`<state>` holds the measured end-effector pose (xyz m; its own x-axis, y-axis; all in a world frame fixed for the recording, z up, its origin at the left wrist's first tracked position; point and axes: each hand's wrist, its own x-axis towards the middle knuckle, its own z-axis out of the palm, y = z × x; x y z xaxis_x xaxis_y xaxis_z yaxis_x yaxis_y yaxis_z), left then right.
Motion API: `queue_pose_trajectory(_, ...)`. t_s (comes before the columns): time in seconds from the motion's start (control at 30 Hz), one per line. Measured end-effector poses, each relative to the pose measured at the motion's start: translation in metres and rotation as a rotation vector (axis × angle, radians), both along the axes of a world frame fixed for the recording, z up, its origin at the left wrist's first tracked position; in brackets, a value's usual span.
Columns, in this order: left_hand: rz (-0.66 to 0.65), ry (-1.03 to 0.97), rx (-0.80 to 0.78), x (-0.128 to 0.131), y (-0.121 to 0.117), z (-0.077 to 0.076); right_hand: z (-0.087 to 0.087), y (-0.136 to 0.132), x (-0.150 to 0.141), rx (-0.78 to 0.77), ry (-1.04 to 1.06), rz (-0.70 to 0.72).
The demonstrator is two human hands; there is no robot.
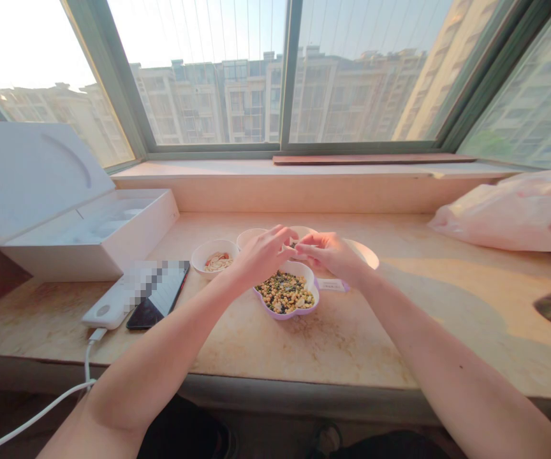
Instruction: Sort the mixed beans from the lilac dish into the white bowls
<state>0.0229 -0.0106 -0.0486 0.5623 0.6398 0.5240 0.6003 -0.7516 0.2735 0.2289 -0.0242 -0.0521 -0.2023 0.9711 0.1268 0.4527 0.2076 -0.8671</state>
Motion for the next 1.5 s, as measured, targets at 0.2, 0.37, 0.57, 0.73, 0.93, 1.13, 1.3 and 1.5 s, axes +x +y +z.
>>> queue_pose_trajectory(0.2,-0.165,0.462,-0.230,-0.002,-0.006,0.000,-0.008,0.011,0.009,0.321,-0.451,-0.297)
queue_pose_trajectory(0.37,-0.289,0.593,-0.316,-0.005,-0.009,0.002,-0.013,0.020,0.009,0.288,-0.615,-0.319)
queue_pose_trajectory(0.57,-0.287,0.651,-0.332,-0.005,-0.007,0.005,-0.013,0.020,0.009,0.274,-0.642,-0.302)
queue_pose_trajectory(0.73,-0.318,0.683,-0.311,-0.001,-0.005,0.004,-0.009,0.009,0.007,0.291,-0.576,-0.291)
queue_pose_trajectory(0.93,-0.282,0.644,-0.328,0.000,-0.004,0.001,-0.006,0.004,0.000,0.293,-0.532,-0.236)
queue_pose_trajectory(1.13,-0.292,0.483,-0.313,-0.003,-0.003,-0.002,-0.007,0.006,0.001,0.303,-0.500,-0.188)
queue_pose_trajectory(1.3,-0.299,0.471,-0.340,-0.002,-0.006,0.001,-0.007,0.006,0.001,0.312,-0.506,-0.165)
queue_pose_trajectory(1.5,-0.285,0.506,-0.372,-0.001,-0.008,0.005,-0.006,0.004,0.001,0.343,-0.498,-0.169)
